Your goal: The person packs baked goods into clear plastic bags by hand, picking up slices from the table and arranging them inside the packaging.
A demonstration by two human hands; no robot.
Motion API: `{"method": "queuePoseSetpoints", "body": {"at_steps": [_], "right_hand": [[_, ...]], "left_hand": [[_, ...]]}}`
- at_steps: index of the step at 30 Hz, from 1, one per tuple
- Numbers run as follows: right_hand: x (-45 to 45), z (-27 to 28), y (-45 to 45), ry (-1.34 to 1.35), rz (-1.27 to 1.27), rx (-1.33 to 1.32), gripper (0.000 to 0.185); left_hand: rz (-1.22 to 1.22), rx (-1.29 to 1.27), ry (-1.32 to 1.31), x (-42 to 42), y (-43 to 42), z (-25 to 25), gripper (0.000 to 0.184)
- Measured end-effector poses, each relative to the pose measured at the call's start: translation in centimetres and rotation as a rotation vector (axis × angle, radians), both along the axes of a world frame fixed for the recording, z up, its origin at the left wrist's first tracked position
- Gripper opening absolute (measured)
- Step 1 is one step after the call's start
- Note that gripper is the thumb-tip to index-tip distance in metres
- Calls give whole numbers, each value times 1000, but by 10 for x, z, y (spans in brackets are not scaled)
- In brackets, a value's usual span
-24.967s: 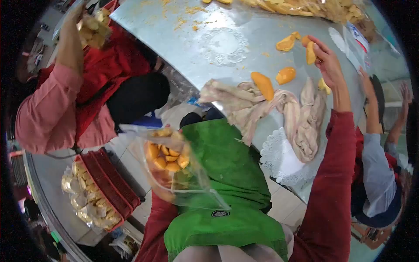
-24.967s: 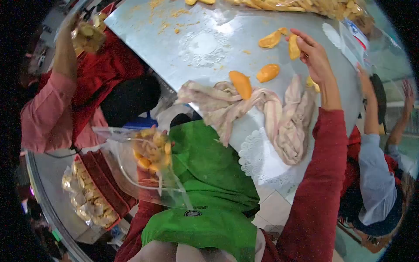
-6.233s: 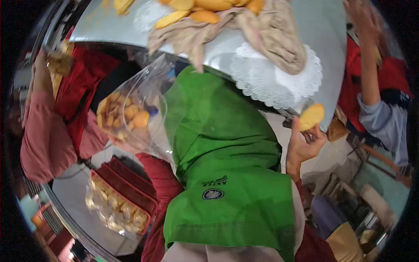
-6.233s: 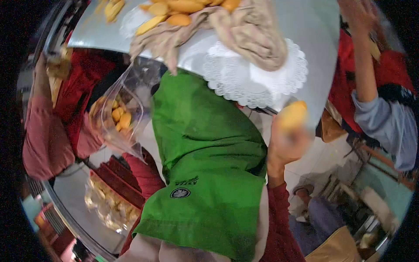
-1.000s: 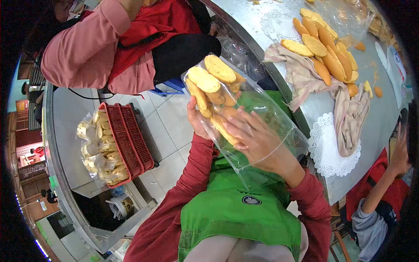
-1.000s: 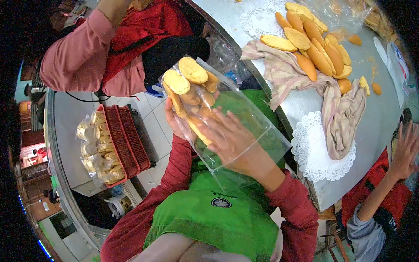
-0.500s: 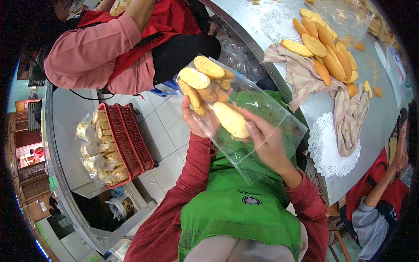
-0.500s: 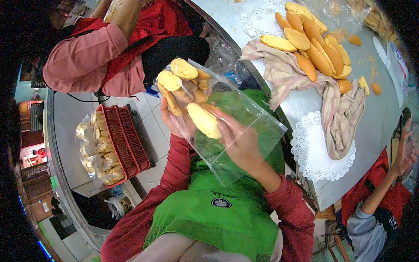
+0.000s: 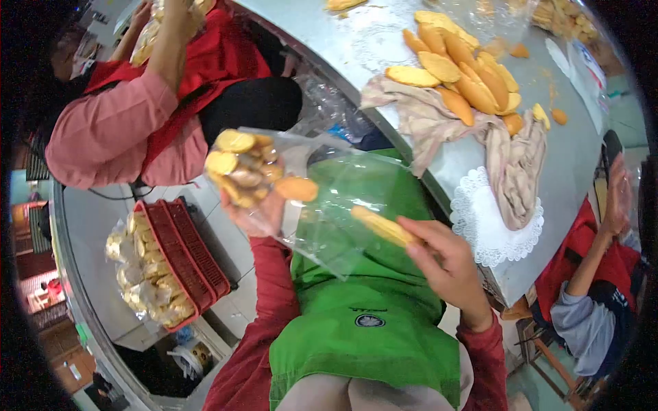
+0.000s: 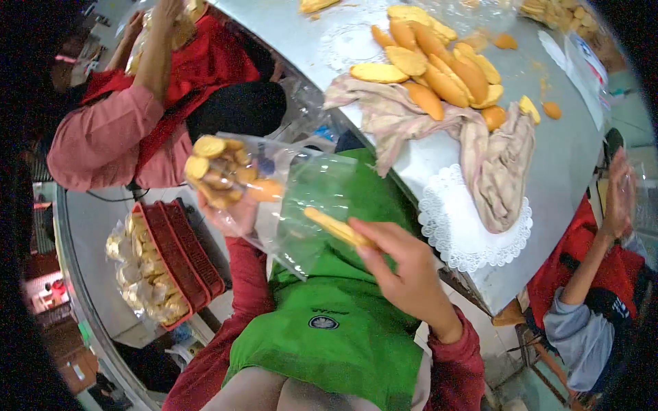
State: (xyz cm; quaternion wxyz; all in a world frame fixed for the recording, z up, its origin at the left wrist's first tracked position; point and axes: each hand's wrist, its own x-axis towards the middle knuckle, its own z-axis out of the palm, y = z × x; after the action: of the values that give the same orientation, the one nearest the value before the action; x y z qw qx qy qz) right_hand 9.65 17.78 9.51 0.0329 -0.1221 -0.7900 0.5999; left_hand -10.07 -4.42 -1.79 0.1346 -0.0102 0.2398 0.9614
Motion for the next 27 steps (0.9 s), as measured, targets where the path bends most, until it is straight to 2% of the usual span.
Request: {"method": "queuePoseSetpoints", "body": {"at_steps": [2,3,4,6,12,15,17,20,23,27], "right_hand": [[14,7,16,71,-215,304,31],[20,9,23,103,-319,454,31],[22,2,29,145,-436,683,29],[23,-12,46,110,-431,978,29],[1,7,77,-26,-249,1024,22],[-50,31,97,164,-228,1099,17],[-82,21,122,160,-206,1121,18],[-127,8,125,149,-197,802,11],[-152,-7,121,302,-269,1050,15],[-176,-24,135,337,-183,1104,14]], "left_hand": [[97,-18,-47,-4,-1,3,72],[-107,180,92,-5,-6,0,66],[-61,144,60,-5,-7,-4,67],[31,69,-1,-6,-5,-6,67],[-24,-38,-32,-4,4,0,78],[-11,-86,-29,-2,8,2,78],[-18,-77,-26,-1,11,5,79],[-43,-35,-30,1,12,6,79],[-77,-21,-29,1,10,6,79],[-108,60,-54,0,11,0,79]]}}
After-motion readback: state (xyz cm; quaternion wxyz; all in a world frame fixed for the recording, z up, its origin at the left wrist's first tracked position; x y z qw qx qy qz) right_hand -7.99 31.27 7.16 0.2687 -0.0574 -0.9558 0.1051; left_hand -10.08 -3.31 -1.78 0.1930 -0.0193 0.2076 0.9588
